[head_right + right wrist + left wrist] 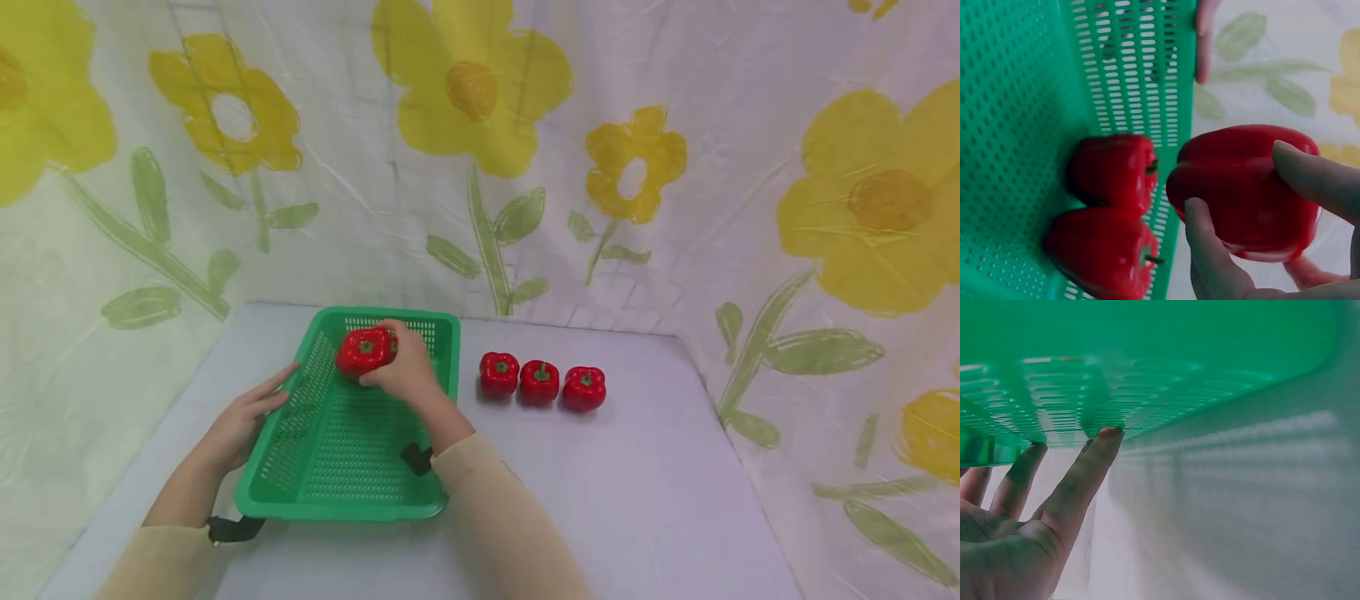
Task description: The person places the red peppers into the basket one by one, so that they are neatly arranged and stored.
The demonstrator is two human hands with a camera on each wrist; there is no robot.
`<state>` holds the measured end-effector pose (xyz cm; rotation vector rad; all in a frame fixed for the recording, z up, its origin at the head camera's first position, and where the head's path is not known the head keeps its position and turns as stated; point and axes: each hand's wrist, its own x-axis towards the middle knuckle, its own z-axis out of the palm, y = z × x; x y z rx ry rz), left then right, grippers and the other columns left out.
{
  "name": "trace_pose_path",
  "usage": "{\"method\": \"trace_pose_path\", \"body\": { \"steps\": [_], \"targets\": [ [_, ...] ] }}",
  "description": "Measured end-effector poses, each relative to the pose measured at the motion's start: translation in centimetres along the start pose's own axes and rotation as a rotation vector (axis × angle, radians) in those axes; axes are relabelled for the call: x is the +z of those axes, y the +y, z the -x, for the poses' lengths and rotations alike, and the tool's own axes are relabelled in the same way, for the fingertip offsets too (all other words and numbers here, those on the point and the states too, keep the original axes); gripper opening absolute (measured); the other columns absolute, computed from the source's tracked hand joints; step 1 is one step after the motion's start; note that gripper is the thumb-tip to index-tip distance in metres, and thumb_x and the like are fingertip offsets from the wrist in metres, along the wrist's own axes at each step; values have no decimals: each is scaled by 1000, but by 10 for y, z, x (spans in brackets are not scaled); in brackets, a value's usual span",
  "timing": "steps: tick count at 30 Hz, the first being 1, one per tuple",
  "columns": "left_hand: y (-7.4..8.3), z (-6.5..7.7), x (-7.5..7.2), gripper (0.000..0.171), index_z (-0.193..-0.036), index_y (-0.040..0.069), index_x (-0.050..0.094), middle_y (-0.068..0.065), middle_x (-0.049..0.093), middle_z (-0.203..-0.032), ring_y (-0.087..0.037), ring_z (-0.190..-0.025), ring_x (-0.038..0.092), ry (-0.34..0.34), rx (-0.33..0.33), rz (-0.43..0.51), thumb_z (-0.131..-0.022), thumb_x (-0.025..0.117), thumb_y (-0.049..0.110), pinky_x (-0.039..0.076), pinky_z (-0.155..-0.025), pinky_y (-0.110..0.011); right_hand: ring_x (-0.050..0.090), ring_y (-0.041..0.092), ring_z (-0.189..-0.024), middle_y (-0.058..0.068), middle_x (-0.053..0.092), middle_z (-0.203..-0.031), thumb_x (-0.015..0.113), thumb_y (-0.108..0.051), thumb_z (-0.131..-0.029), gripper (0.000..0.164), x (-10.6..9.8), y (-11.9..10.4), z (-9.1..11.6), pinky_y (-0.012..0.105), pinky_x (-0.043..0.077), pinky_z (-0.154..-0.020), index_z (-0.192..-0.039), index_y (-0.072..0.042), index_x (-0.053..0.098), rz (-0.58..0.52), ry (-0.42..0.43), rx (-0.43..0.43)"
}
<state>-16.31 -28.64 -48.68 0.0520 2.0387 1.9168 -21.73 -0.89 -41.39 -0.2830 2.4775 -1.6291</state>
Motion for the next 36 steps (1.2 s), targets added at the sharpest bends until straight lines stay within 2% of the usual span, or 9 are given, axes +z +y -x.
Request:
{"method": "trace_pose_path", "body": {
  "steps": [5,12,17,23,30,36],
  "targets": [
    [0,1,0,57,-163,31,18,-13,13,-169,-16,-128,55,0,-1,-5,-110,40,36,57,-96,-36,53,28,-124,7,57,-135,90,-8,-72,78,15,1,-3,46,58,-91,-138,-19,51,96,-33,5],
    [0,3,-1,58,-163,31,19,-14,14,-169,-13,-125,57,0,-6,16,-110,41,35,57,-95,-37,52,28,-123,9,55,-135,93,-14,-71,79,40,9,-7,43,59,-87,-138,-19,51,216,-69,76],
    [0,4,-1,57,-163,30,19,-13,14,-169,-23,-133,52,2,-10,11,-110,41,35,57,-96,-39,51,26,-123,8,55,-134,93,-14,-70,79,53,15,-7,41,61,-83,-136,-21,51,256,-73,107],
    [2,2,1,58,-163,30,20,-11,12,-170,-37,-142,40,1,-12,-11,-110,41,37,56,-97,-38,55,24,-117,10,57,-130,95,-16,-69,79,62,16,-8,39,59,-86,-135,-18,51,332,-61,112],
    [2,2,1,57,-163,30,19,-14,14,-169,-41,-140,43,1,-15,-12,-110,41,36,57,-96,-44,59,26,-114,12,57,-129,95,-15,-68,81,68,14,-7,39,58,-89,-134,-16,48,379,-70,137],
    [2,2,2,57,-163,28,19,-17,17,-168,-45,-141,41,-11,-15,9,-110,40,33,56,-97,-47,61,26,-111,12,57,-126,96,-16,-67,84,73,18,-9,39,58,-89,-134,-15,46,420,-57,143]
  ]
}}
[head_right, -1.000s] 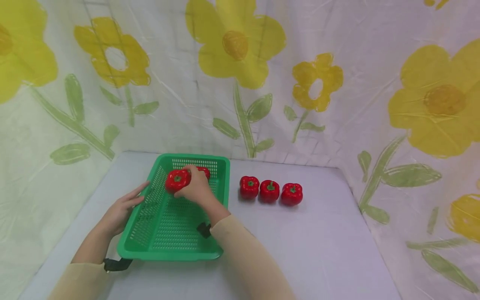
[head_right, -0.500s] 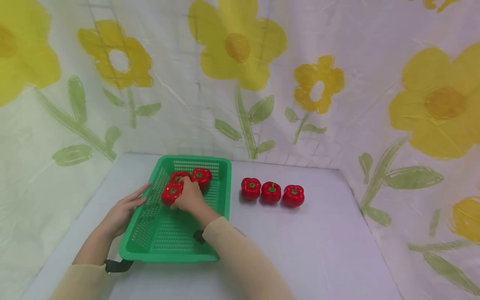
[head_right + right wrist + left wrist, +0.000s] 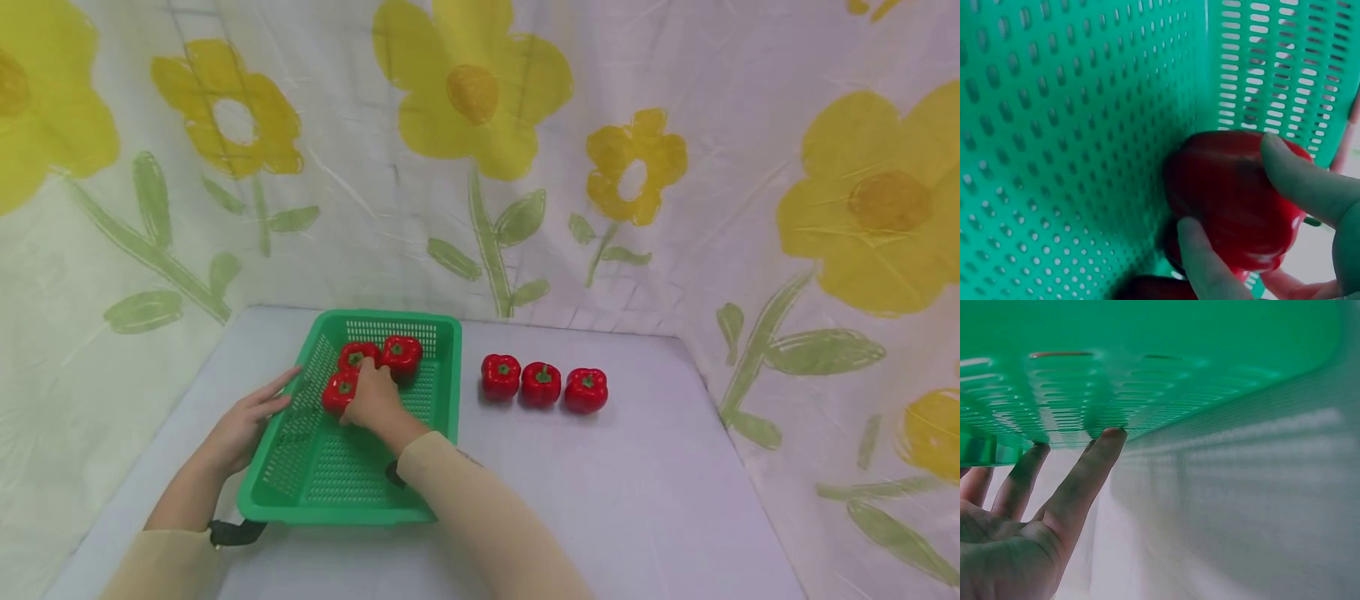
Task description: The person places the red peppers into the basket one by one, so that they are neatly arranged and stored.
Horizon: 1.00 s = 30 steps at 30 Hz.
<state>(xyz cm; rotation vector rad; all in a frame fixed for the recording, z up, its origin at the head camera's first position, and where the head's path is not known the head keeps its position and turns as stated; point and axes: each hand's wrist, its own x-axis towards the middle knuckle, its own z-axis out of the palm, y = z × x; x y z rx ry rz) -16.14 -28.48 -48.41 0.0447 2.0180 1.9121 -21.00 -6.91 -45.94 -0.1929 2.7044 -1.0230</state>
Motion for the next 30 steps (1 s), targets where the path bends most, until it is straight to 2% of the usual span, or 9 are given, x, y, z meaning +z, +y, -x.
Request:
{"method": "trace_pose_path", "body": {
  "steps": [7,16,20,23,27,30],
  "targets": [
    [2,-1,-2,57,-163,29,19,-16,18,-168,-40,-139,44,-2,4,-7,-110,40,34,56,-97,-45,61,28,-111,12,56,-128,96,-17,-68,88,0,-3,1,40,59,-87,-139,-15,44,-3,7,6],
    [4,0,-6,57,-163,29,19,-18,19,-167,-39,-138,46,4,4,-4,-110,41,34,57,-96,-44,59,31,-115,16,51,-136,96,-15,-66,103,-4,-11,5,41,59,-87,-150,-18,36,45,-21,-17],
    [4,0,-6,58,-163,28,18,-18,20,-167,-37,-138,47,-2,5,-10,-110,41,34,57,-97,-43,60,31,-112,16,51,-134,96,-15,-66,100,-12,-15,9,41,60,-84,-148,-16,39,66,6,-26],
    [3,0,-7,58,-163,28,18,-18,21,-167,-31,-135,51,3,3,-17,-110,40,34,57,-96,-42,59,30,-113,15,53,-133,96,-17,-68,96,-21,-16,12,41,60,-85,-146,-14,41,67,17,-49],
    [1,-1,-6,58,-163,27,20,-18,24,-166,-22,-127,58,14,-2,1,-109,42,34,58,-94,-39,55,31,-123,15,51,-141,93,-21,-71,94,-36,-12,19,44,59,-91,-148,-11,41,45,17,-79],
    [-1,-2,-4,58,-163,27,20,-18,26,-165,-23,-128,58,5,-8,22,-109,43,32,58,-94,-38,53,32,-128,16,47,-147,92,-23,-74,94,-50,-7,26,46,56,-97,-150,-10,39,20,21,-79]
  ]
}}
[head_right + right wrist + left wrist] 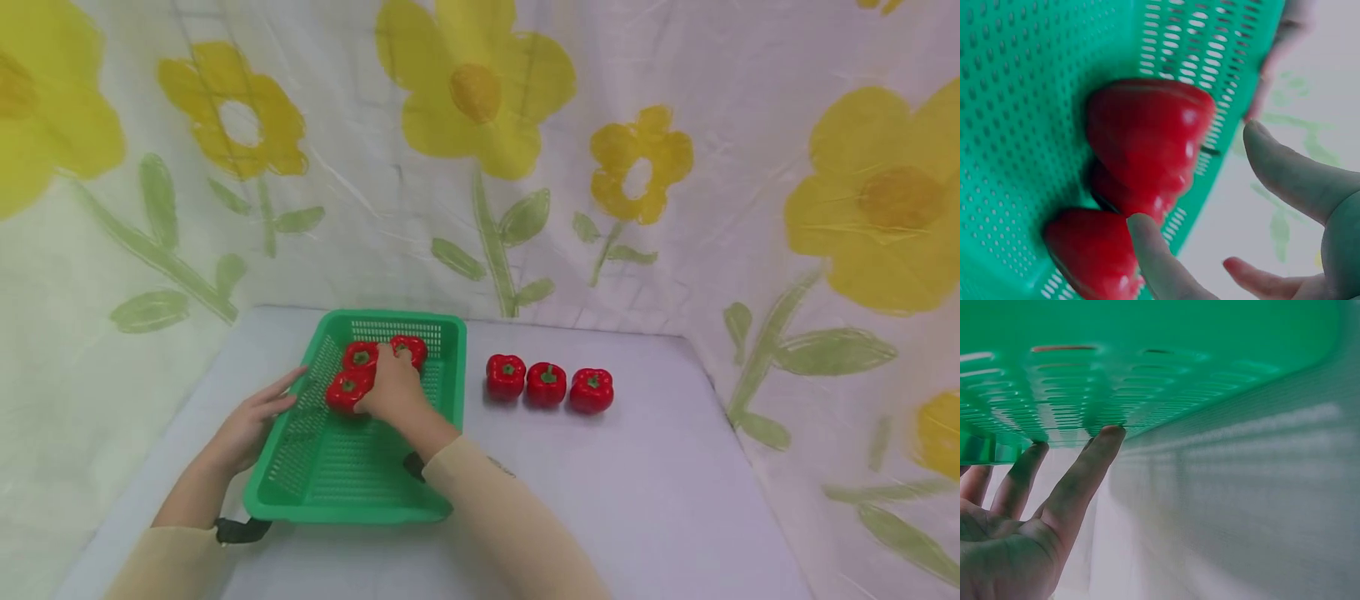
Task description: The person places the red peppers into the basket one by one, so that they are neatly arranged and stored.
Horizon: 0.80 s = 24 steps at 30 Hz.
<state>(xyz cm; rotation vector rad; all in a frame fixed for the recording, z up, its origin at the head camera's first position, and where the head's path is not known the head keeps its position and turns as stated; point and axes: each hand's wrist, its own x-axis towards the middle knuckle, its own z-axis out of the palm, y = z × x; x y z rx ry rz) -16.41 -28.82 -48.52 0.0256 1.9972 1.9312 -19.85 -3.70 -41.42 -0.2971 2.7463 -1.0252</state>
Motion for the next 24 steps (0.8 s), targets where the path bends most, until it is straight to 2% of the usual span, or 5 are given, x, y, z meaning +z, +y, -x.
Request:
{"method": "trace_pose_path", "body": {
  "steps": [6,13,20,24],
  "targets": [
    [-2,-3,2,56,-162,29,21,-15,21,-167,-32,-136,48,2,13,-17,-110,42,32,57,-95,-38,49,29,-132,13,47,-148,91,-22,-76,95,-21,8,15,48,52,-103,-153,-11,37,-85,32,-18],
    [-1,-1,1,57,-163,30,20,-16,24,-166,-27,-132,55,1,25,-9,-110,42,33,58,-94,-40,44,26,-139,6,47,-153,90,-28,-77,91,-39,12,33,50,48,-107,-153,-19,39,-182,67,-67],
    [-3,-1,2,57,-162,31,21,-17,25,-166,-28,-131,56,7,16,-1,-109,42,35,58,-94,-42,50,24,-134,0,51,-148,88,-28,-80,81,-55,41,54,44,57,-94,-148,-25,44,-364,213,-128],
    [-3,-1,2,57,-162,31,21,-18,25,-165,-29,-131,56,2,15,-1,-110,42,36,58,-94,-43,51,27,-135,-2,53,-146,88,-24,-80,77,-61,64,67,49,56,-96,-145,-25,47,-439,283,-119]
  ]
}}
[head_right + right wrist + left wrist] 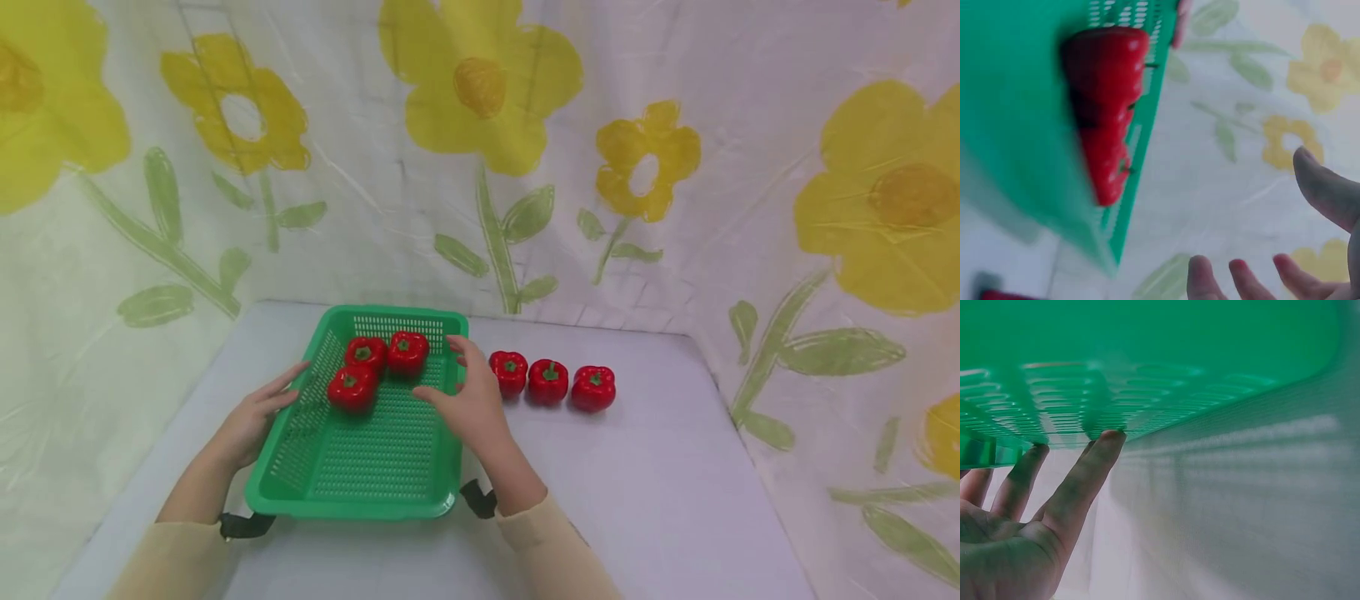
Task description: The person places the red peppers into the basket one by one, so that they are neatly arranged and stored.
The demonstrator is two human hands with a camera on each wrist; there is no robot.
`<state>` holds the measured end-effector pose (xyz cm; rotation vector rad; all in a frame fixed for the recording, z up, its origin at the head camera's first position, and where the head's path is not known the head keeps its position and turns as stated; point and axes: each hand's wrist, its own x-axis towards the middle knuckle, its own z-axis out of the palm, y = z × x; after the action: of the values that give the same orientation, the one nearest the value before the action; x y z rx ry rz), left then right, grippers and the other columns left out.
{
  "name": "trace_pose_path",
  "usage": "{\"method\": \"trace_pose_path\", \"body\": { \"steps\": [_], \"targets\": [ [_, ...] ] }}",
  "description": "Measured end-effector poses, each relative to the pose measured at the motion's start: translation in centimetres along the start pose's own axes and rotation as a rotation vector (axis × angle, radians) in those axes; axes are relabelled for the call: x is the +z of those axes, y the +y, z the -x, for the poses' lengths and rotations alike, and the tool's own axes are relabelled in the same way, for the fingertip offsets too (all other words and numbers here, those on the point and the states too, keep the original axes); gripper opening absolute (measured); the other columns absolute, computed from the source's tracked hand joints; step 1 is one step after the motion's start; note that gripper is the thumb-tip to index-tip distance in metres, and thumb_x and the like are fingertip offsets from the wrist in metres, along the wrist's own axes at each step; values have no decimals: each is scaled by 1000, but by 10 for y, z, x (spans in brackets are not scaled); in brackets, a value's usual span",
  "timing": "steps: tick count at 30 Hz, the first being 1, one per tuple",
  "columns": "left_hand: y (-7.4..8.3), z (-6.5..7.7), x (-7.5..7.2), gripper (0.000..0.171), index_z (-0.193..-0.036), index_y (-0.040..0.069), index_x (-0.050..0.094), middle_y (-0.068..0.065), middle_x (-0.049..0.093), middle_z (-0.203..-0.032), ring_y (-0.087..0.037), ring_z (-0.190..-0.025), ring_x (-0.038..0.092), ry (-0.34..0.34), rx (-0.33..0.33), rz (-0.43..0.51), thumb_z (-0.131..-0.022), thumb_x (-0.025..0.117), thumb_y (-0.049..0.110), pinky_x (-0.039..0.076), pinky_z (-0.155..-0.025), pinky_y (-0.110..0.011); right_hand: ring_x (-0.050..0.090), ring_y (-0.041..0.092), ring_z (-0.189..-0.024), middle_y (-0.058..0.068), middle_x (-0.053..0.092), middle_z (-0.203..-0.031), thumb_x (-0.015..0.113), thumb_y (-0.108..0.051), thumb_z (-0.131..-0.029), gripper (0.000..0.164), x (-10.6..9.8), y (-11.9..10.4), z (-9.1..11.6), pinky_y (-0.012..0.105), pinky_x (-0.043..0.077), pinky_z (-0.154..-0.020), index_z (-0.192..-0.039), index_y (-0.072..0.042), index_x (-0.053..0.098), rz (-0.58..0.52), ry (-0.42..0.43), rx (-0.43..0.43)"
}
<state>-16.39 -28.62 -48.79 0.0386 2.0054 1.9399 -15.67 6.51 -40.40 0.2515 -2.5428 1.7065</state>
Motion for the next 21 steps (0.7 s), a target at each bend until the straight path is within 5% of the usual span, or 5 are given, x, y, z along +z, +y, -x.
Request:
{"method": "trace_pose_path", "body": {
  "steps": [11,21],
  "targets": [
    [2,0,1,56,-162,30,21,-17,26,-165,-22,-127,59,6,-7,-16,-110,41,34,58,-94,-40,52,27,-134,-5,54,-144,89,-27,-79,75,-19,21,17,46,56,-99,-142,-29,49,-10,51,51],
    [1,1,1,57,-162,31,22,-16,24,-166,-21,-126,59,24,-18,-8,-109,43,35,58,-93,-39,56,29,-129,1,57,-141,87,-13,-80,77,-35,30,19,50,56,-98,-145,-23,47,-123,163,-85]
  ]
}}
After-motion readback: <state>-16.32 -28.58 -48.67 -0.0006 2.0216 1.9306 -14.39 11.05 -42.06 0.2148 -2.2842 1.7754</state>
